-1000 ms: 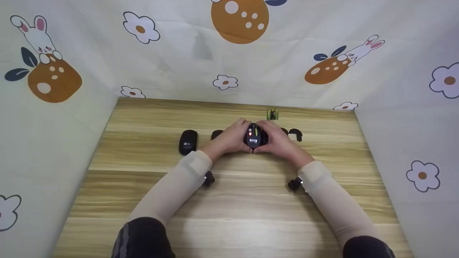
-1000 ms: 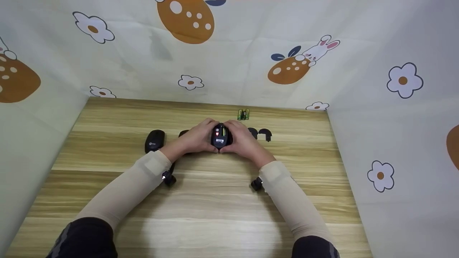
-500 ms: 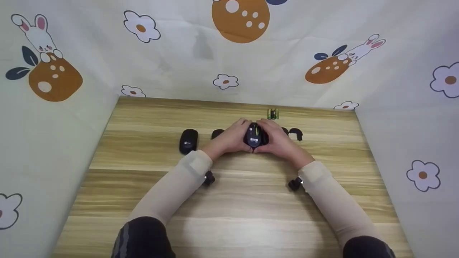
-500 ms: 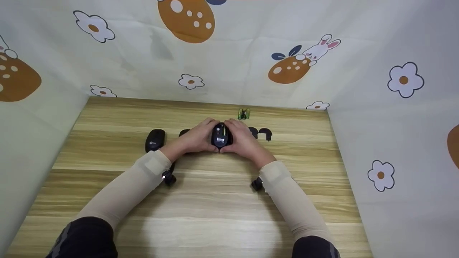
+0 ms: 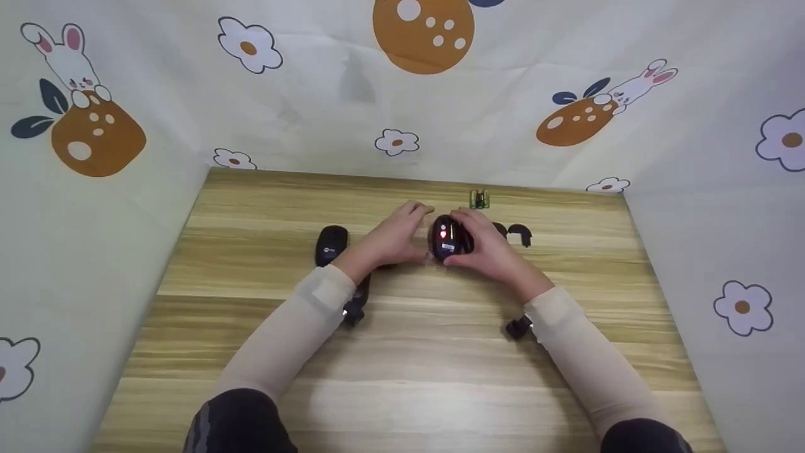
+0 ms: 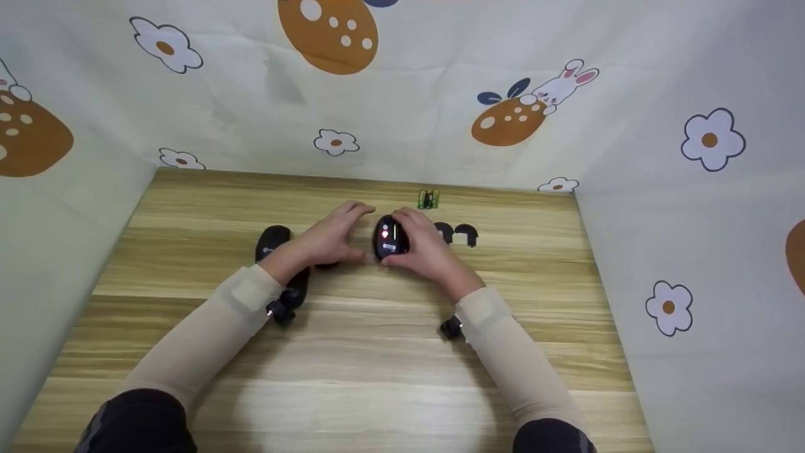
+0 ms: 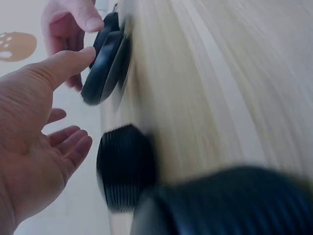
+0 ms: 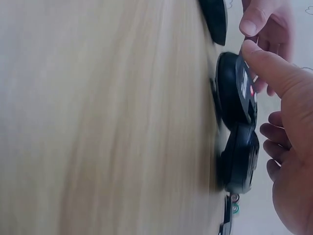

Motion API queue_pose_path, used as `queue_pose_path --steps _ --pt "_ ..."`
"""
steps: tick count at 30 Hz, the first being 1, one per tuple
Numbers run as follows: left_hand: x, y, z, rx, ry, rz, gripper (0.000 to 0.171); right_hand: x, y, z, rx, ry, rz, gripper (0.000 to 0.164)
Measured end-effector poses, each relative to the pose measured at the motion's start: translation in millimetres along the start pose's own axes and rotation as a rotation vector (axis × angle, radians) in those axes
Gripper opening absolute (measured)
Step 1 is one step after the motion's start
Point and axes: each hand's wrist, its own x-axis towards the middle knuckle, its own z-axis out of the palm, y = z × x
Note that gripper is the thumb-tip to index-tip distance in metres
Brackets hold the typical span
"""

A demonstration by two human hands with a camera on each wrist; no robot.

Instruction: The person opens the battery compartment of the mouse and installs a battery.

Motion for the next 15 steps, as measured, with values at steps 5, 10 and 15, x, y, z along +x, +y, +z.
queue_pose_path --steps 5,10,15 --pt "-14.3 -11.1 -9.9 -0.021 0.033 -0.002 0.092 0 -13 5 0.024 0.040 -0.016 0.097" --pt "-30.7 -25.6 -18.4 -0.057 0.046 -0.008 0.091 0 -31 13 0.054 0.061 -0.028 0.092" --pt "-47.6 -38.4 -26.7 -0.062 0.031 -0.019 0.094 5 -47 24 0.043 0.044 -0.057 0.091"
